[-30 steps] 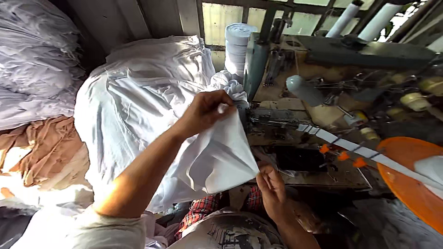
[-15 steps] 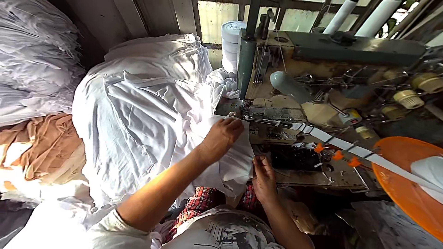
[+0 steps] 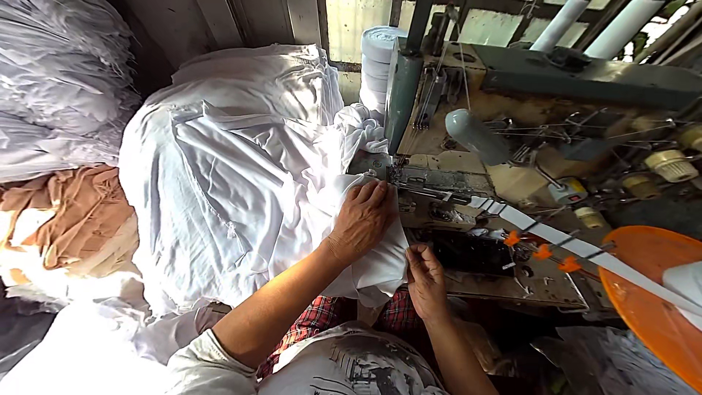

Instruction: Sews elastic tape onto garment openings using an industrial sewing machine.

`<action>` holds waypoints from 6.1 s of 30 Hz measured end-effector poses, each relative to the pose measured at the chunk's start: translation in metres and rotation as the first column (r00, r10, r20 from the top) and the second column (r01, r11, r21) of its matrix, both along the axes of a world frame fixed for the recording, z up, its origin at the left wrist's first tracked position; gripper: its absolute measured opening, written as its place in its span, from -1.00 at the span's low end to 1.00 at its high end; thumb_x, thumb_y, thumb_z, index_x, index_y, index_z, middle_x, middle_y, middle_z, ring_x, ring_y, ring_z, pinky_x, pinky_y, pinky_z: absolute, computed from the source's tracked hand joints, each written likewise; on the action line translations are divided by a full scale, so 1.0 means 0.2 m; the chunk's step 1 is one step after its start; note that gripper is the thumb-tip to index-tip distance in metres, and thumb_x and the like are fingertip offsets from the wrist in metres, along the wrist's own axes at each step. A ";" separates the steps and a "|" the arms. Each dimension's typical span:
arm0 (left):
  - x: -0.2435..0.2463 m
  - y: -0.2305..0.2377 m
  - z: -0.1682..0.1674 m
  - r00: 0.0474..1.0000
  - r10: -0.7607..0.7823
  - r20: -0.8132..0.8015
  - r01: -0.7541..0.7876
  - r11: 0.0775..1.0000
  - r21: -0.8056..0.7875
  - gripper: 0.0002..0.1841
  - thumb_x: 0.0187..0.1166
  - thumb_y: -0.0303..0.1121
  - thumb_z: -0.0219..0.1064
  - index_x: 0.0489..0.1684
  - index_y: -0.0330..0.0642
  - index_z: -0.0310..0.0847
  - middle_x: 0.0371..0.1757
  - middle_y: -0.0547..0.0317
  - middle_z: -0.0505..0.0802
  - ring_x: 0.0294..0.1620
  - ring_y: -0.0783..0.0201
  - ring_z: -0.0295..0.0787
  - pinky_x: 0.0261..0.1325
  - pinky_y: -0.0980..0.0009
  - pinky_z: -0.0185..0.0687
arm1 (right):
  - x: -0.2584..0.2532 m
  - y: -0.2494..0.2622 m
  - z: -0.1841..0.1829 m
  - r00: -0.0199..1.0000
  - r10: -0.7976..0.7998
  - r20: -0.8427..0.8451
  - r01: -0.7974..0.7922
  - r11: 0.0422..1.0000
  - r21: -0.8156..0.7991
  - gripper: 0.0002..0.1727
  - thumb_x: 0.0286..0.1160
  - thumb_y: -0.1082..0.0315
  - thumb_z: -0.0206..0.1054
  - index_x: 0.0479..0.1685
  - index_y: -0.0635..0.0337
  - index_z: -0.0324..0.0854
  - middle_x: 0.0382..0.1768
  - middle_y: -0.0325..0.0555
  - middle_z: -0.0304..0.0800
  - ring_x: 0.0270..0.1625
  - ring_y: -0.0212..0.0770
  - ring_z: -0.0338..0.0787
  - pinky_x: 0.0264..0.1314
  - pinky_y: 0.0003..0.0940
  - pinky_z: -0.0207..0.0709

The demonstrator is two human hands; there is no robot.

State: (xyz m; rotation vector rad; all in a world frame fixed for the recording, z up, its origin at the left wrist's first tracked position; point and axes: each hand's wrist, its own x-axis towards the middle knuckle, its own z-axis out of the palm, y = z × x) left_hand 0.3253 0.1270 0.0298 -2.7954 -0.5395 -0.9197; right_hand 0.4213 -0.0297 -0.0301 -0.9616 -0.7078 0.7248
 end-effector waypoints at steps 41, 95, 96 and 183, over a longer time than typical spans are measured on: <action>0.31 0.63 0.29 0.988 -0.153 -0.030 0.133 0.929 -0.346 -0.72 0.68 -0.48 0.19 0.13 -0.57 0.64 0.06 -0.46 0.82 0.22 -0.34 0.78 0.36 -0.21 0.53 | 0.06 0.27 0.01 0.796 -0.306 0.523 0.240 0.952 0.191 -0.82 0.46 0.61 0.33 -0.09 0.57 0.75 -0.15 0.06 0.90 -0.08 -0.47 0.87 0.11 -0.61 0.71; -0.86 0.35 0.49 0.765 0.460 0.450 -0.391 0.888 -0.244 -0.62 0.60 -0.24 0.34 0.01 -0.51 0.59 -0.02 -0.43 0.76 0.02 -0.26 0.74 0.10 -0.18 0.57 | 0.08 -0.03 -0.17 0.293 -0.173 0.940 0.450 0.892 0.024 -0.75 0.55 0.38 0.27 -0.17 0.34 0.85 -0.12 0.13 0.87 0.00 0.05 0.87 0.15 -0.11 0.74; -0.95 0.25 0.49 0.774 0.565 0.286 -0.483 0.819 -0.310 -0.60 0.63 -0.20 0.34 0.07 -0.47 0.60 0.00 -0.48 0.75 0.03 -0.42 0.74 0.06 -0.38 0.54 | 0.08 -0.03 -0.15 0.346 -0.186 0.919 0.439 0.899 0.017 -0.75 0.56 0.39 0.25 -0.18 0.38 0.82 -0.16 0.13 0.86 -0.05 0.00 0.88 0.10 -0.18 0.74; -1.49 -0.58 0.14 0.461 0.354 0.814 0.586 0.567 -0.579 -0.77 0.51 -0.07 0.45 0.07 0.29 0.80 0.07 0.46 0.89 0.10 0.47 0.81 0.17 0.49 0.74 | -0.50 -0.10 0.54 0.081 0.410 0.909 -0.763 0.612 -0.208 -0.68 0.48 0.17 0.48 -0.25 0.32 0.65 -0.58 -0.07 0.67 -0.53 -0.24 0.69 -0.45 -0.33 0.56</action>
